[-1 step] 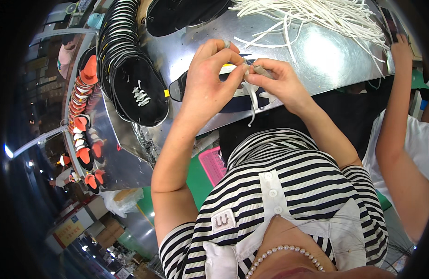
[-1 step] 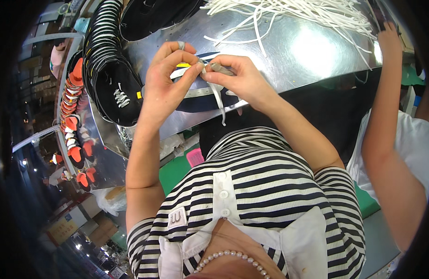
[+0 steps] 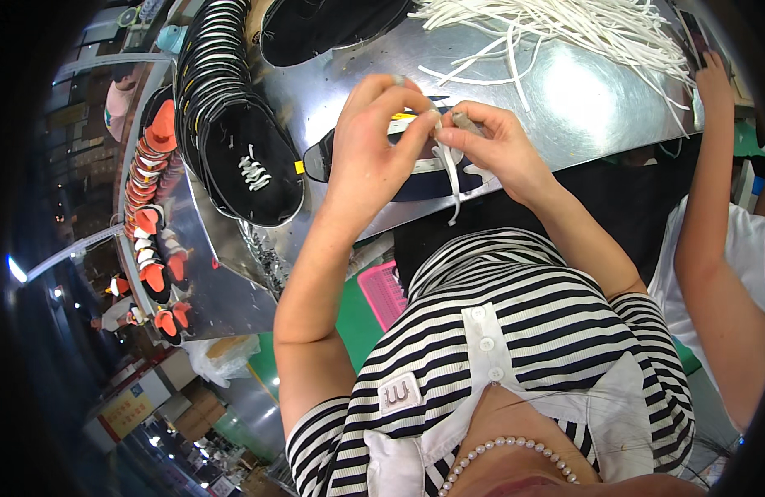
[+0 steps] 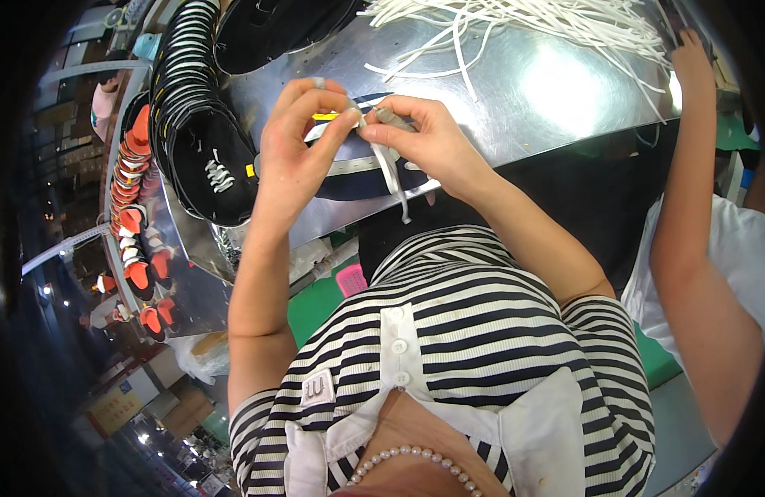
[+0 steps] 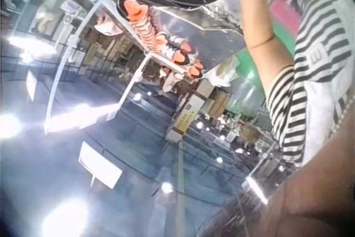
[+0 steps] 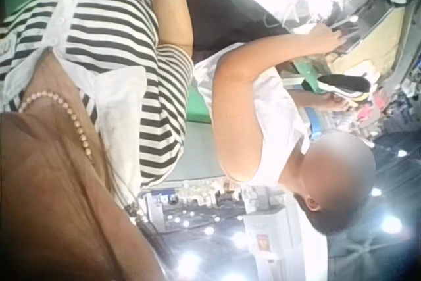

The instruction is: The person laces shoe uppers by threading shoelaces through the eyelets using a small hand tool.

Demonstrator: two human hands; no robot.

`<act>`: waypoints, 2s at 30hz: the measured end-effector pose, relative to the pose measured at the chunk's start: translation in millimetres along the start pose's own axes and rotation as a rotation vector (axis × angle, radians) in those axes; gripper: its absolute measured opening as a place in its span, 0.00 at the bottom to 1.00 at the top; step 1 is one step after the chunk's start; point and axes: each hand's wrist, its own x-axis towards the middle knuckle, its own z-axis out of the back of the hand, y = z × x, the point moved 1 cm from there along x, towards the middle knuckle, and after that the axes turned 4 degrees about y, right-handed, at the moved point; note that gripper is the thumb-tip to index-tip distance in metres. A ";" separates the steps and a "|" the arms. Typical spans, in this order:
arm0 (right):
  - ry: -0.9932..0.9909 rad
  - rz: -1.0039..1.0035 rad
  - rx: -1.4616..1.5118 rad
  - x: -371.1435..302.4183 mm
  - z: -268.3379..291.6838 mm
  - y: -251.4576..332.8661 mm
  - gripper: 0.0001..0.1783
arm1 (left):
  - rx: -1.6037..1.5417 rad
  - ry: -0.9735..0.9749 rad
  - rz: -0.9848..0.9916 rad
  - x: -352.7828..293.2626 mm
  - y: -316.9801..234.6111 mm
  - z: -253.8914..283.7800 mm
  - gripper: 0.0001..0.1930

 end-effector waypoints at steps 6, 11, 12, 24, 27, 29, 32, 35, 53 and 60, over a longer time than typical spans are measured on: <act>-0.151 0.134 -0.178 10.8 -3.3 -16.0 0.17 | -0.016 0.095 0.500 -66.9 21.6 2.7 0.19; -0.257 0.091 -0.410 12.6 -5.2 -21.2 0.20 | -0.945 0.304 1.041 -25.1 43.8 -16.9 0.21; -0.267 0.094 -0.414 12.5 -4.9 -20.2 0.20 | -1.041 0.261 1.014 -20.1 43.3 -25.6 0.21; -0.131 0.134 -0.692 -4.1 -4.7 -4.3 0.19 | -0.581 -0.178 0.733 -28.6 24.3 -51.2 0.08; -0.147 0.161 -0.742 -15.7 1.6 4.6 0.15 | -0.539 -0.199 0.726 -27.5 25.9 -50.8 0.09; -0.160 0.225 -0.780 -17.4 8.2 3.8 0.12 | -0.552 -0.195 0.718 -25.8 21.9 -50.6 0.09; -0.083 0.203 -0.814 -17.0 12.2 2.1 0.11 | -0.564 -0.180 0.703 -27.0 19.0 -51.6 0.09; -0.088 0.231 -0.807 -20.5 14.0 -0.9 0.10 | -0.535 -0.129 0.718 -30.0 15.4 -52.9 0.09; -0.023 0.258 -1.414 19.2 -7.1 8.1 0.09 | -0.311 0.064 0.743 -24.8 5.9 -41.8 0.15; -0.031 0.176 -0.852 11.7 6.1 27.6 0.06 | -0.948 0.014 0.765 -46.1 51.5 -50.9 0.09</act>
